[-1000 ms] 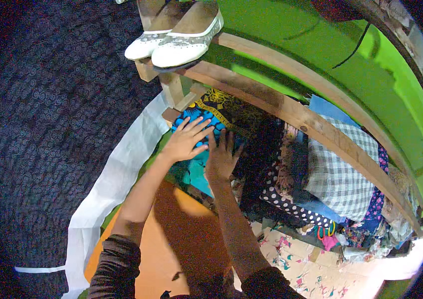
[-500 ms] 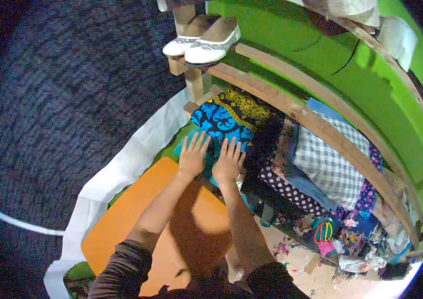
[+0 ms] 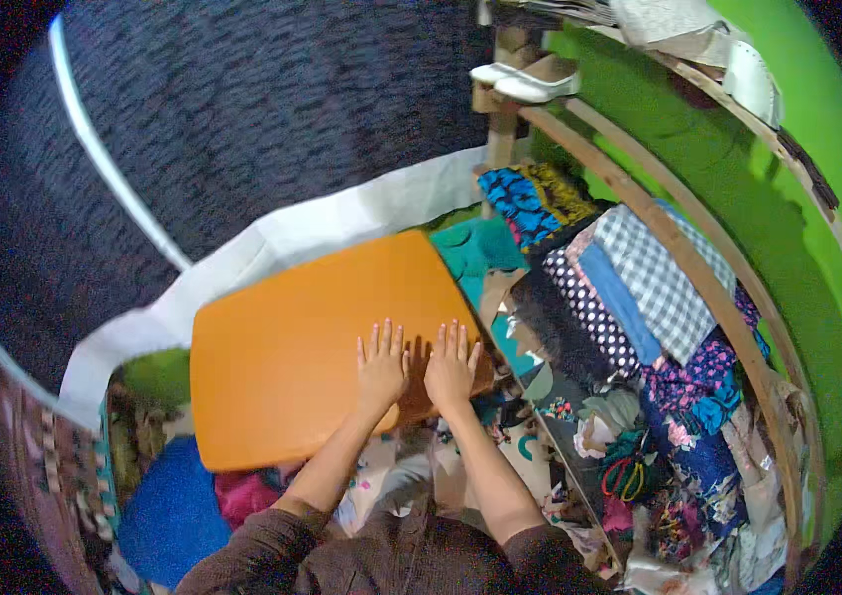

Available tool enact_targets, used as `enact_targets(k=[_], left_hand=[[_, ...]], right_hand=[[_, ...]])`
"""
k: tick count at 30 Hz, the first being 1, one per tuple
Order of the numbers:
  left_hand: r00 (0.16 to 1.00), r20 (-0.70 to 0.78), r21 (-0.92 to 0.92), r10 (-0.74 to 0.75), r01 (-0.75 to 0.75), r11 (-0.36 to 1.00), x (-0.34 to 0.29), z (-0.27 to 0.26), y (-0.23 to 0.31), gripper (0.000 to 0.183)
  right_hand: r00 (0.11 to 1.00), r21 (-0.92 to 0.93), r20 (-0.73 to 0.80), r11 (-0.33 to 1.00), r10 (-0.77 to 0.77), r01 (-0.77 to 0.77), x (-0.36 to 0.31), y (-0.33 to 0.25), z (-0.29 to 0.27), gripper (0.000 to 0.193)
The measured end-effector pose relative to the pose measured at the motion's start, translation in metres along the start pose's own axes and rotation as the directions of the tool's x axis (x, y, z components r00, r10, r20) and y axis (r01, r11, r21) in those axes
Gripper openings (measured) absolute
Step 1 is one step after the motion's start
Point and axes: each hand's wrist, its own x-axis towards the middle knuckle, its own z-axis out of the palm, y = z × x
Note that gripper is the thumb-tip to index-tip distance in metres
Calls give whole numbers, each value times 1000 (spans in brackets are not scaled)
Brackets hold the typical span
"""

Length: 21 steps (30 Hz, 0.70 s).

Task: Folding various pieces of patterned textile and placing them on a storage shelf.

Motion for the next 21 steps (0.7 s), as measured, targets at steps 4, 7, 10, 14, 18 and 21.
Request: enact_targets(k=[4, 7, 10, 14, 18, 21], left_hand=[[983, -27, 14, -182, 182, 983, -99, -25, -16, 49], [943, -15, 69, -332, 332, 941, -180, -44, -30, 49], [864, -12, 70, -503, 502, 862, -251, -72, -47, 49], [701, -112, 133, -705, 713, 688, -343, -103, -75, 50], [568, -221, 156, -793, 823, 546, -412, -133, -90, 51], [508, -278, 169, -815, 861, 479, -454, -148, -93, 52]], right_hand=[[980, 68, 37, 979, -196, 193, -68, -32, 13, 50], [923, 139, 101, 924, -371, 356, -118, -63, 23, 50], [816, 182, 171, 832, -552, 524, -158, -99, 30, 49], [633, 283, 165, 651, -756, 704, -217, -155, 36, 50], [478, 360, 173, 507, -861, 783, -265, -207, 45, 52], [357, 413, 126, 376, -925, 829, -296, -237, 50, 55]])
